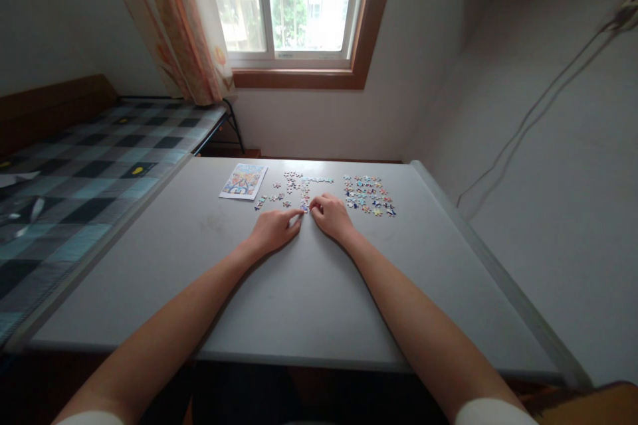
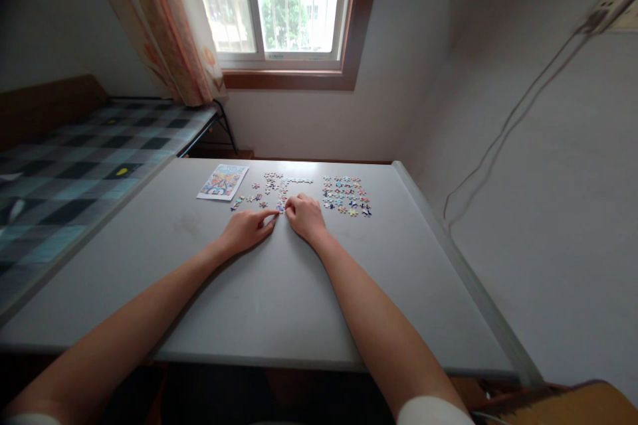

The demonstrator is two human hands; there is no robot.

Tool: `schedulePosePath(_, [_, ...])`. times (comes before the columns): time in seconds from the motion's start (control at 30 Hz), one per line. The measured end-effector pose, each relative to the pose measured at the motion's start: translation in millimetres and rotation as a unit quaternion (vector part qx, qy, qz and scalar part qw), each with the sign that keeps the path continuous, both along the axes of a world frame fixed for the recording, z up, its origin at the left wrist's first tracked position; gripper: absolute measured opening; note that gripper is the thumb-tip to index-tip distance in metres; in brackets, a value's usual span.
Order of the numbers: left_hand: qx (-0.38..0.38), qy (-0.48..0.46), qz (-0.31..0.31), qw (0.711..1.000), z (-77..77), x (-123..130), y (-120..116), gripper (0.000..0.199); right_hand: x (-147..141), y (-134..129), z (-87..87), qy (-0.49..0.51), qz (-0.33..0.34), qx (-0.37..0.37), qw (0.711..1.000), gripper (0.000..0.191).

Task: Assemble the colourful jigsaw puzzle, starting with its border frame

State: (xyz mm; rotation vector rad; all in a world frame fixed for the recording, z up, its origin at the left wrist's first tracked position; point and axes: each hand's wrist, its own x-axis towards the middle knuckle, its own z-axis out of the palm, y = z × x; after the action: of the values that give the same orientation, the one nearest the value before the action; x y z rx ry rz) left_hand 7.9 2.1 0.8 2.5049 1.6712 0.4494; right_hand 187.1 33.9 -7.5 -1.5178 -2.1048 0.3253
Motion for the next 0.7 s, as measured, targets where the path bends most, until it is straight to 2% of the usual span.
schedulePosePath(0.7, [-0.001, -0.006, -0.005, 1.0, -1.2, -0.5, 0.2, 0.035, 0.9, 0.8, -2.3, 0.003, 0.004, 0.006, 1.0, 0.02])
